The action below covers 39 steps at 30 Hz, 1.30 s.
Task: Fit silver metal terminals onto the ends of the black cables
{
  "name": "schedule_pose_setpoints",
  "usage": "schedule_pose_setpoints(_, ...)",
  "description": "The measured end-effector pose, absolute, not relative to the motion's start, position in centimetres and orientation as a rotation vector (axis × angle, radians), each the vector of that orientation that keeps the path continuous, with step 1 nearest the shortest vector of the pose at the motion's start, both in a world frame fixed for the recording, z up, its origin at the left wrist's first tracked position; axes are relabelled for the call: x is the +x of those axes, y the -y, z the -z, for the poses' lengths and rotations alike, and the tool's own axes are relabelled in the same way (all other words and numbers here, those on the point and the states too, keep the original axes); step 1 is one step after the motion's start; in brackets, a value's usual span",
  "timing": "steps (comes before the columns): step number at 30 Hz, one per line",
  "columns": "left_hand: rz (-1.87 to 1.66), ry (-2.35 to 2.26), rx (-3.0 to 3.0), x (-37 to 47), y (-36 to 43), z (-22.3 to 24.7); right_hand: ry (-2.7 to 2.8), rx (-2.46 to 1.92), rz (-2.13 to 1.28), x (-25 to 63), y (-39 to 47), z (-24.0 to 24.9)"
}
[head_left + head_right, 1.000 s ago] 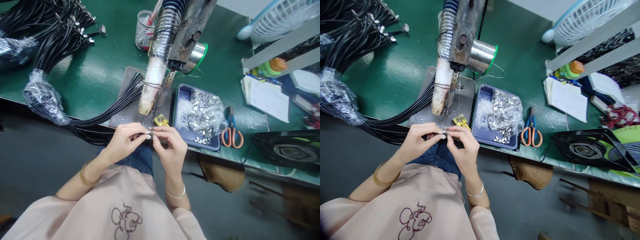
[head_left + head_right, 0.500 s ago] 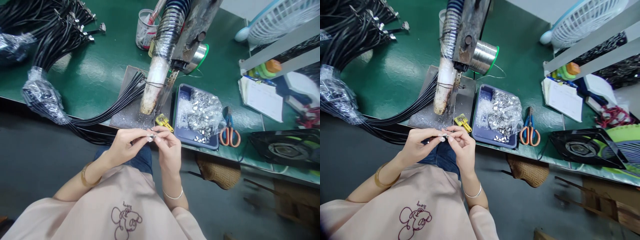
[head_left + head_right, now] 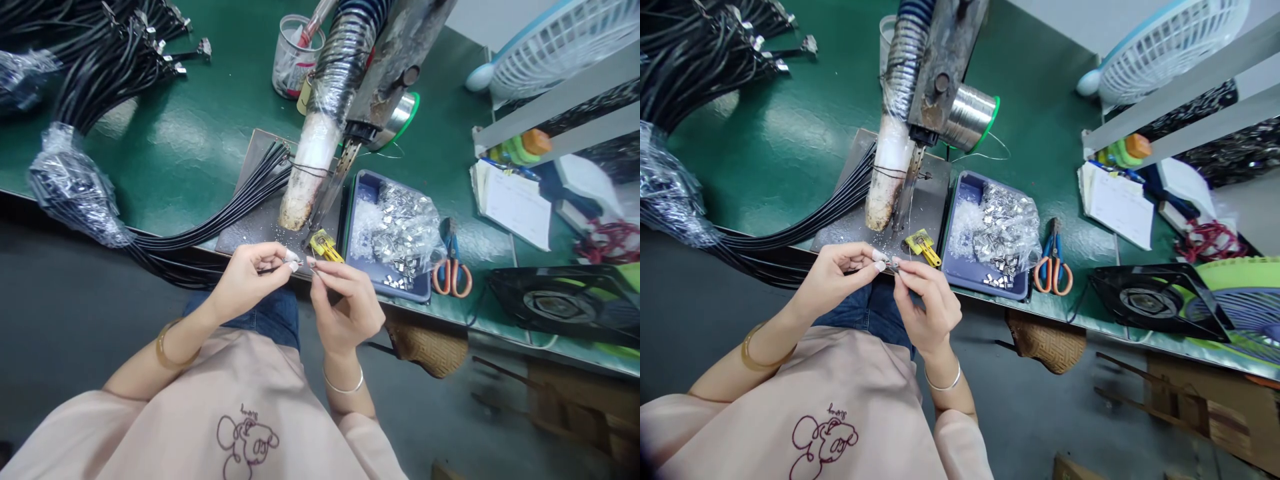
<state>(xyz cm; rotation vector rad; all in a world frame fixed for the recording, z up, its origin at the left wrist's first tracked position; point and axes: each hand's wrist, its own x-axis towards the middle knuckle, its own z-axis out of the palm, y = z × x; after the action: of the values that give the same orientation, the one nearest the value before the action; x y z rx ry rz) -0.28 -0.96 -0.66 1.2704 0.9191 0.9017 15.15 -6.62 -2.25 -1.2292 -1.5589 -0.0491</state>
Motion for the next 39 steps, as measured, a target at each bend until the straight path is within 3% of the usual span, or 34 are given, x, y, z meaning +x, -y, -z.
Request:
schedule_pose_setpoints(8, -0.889, -0.891, 1.240, -0.2, 0.4, 0.8, 1.431, -1.287, -0.212, 15.1, 6.2, 2.8)
schedule_pose_setpoints(26, -0.962, -0.974, 1.202, 0.5, -0.1, 0.6, 1.711, -1.266, 0.166, 15.2, 4.8, 1.9)
schedule_pose_setpoints(39, -0.994, -1.043, 1.305, 0.6, -0.1, -0.5, 1.748, -1.290, 0.220, 15.0, 4.8, 1.3)
